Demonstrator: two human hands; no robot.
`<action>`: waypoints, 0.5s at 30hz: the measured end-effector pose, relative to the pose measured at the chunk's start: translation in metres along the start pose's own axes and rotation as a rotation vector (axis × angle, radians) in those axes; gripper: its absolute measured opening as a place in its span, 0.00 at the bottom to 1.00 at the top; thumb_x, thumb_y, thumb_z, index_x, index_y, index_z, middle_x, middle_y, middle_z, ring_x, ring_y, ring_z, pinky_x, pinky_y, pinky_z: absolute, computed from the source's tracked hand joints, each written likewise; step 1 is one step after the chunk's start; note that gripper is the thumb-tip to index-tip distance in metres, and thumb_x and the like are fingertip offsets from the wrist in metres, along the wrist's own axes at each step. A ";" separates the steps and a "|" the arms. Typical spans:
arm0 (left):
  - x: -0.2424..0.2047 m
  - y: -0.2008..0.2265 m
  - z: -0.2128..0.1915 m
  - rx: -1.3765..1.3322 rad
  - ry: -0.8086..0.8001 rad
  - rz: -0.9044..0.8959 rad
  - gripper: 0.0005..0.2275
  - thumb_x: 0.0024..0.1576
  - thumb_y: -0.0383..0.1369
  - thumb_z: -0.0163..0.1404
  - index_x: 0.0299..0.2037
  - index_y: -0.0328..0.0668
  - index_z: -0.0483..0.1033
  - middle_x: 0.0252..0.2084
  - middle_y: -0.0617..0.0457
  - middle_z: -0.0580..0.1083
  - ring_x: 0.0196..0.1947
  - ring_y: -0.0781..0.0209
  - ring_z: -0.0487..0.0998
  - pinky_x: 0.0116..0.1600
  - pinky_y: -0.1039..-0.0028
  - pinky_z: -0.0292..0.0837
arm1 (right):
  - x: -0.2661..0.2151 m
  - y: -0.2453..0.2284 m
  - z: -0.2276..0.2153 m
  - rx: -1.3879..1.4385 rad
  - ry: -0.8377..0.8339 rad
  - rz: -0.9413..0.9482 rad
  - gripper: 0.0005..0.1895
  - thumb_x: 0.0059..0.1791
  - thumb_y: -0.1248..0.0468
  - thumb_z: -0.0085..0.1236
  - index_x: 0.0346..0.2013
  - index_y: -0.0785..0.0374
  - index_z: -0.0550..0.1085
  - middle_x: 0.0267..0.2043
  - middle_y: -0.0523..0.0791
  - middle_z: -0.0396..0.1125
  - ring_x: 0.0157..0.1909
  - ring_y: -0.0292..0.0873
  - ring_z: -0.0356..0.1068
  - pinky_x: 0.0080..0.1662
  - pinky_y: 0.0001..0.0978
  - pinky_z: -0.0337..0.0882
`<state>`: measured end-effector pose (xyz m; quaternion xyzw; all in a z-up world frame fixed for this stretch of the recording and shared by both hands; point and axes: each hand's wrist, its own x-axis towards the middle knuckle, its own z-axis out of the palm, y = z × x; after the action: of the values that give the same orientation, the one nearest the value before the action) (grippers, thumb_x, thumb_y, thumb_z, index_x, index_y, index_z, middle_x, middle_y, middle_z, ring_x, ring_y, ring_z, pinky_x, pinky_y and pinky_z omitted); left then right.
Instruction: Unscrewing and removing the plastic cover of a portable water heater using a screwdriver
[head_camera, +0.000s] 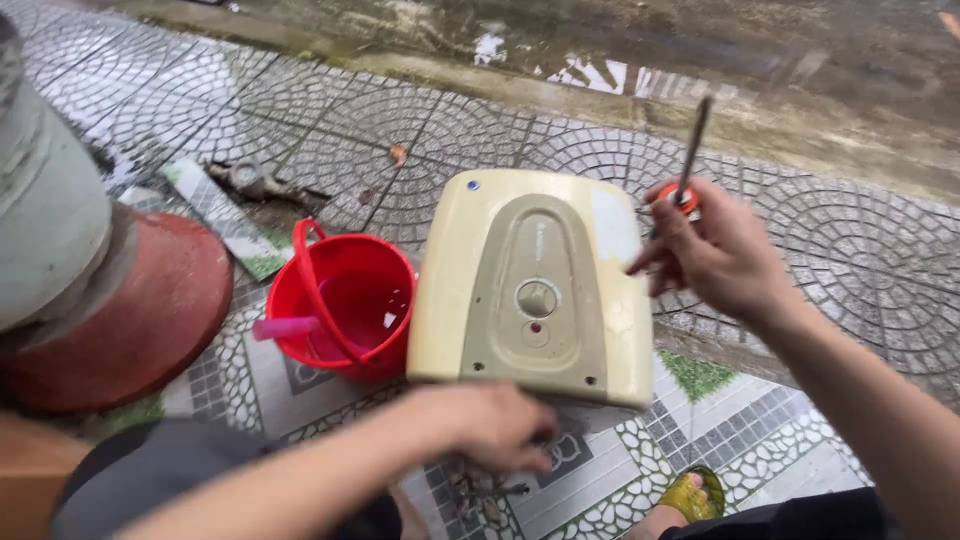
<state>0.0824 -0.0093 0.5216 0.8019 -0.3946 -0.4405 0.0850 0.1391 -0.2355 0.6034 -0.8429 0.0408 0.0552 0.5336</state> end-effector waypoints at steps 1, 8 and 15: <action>-0.040 0.008 -0.025 -0.017 -0.001 -0.012 0.24 0.60 0.49 0.44 0.63 0.49 0.69 0.57 0.39 0.74 0.55 0.40 0.75 0.58 0.57 0.71 | -0.004 -0.004 -0.001 0.003 -0.021 0.001 0.11 0.61 0.64 0.42 0.52 0.69 0.68 0.28 0.58 0.73 0.25 0.52 0.74 0.27 0.38 0.78; -0.186 -0.076 -0.021 -1.033 0.711 0.032 0.17 0.56 0.35 0.51 0.54 0.39 0.77 0.36 0.47 0.81 0.18 0.70 0.67 0.22 0.77 0.69 | 0.002 0.011 -0.004 -0.558 0.124 -0.174 0.16 0.63 0.55 0.48 0.53 0.62 0.78 0.34 0.52 0.76 0.19 0.46 0.64 0.26 0.39 0.63; -0.057 -0.155 0.229 -0.818 0.721 -0.355 0.29 0.63 0.47 0.17 0.76 0.57 0.32 0.79 0.45 0.35 0.80 0.56 0.32 0.78 0.72 0.26 | 0.039 0.066 -0.007 -0.060 0.033 -0.298 0.26 0.67 0.53 0.49 0.26 0.58 0.63 0.28 0.36 0.50 0.30 0.33 0.46 0.34 0.25 0.50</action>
<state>-0.0251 0.1840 0.3462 0.8572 0.0027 -0.2634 0.4426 0.1699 -0.2705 0.5414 -0.8560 -0.0779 -0.0372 0.5097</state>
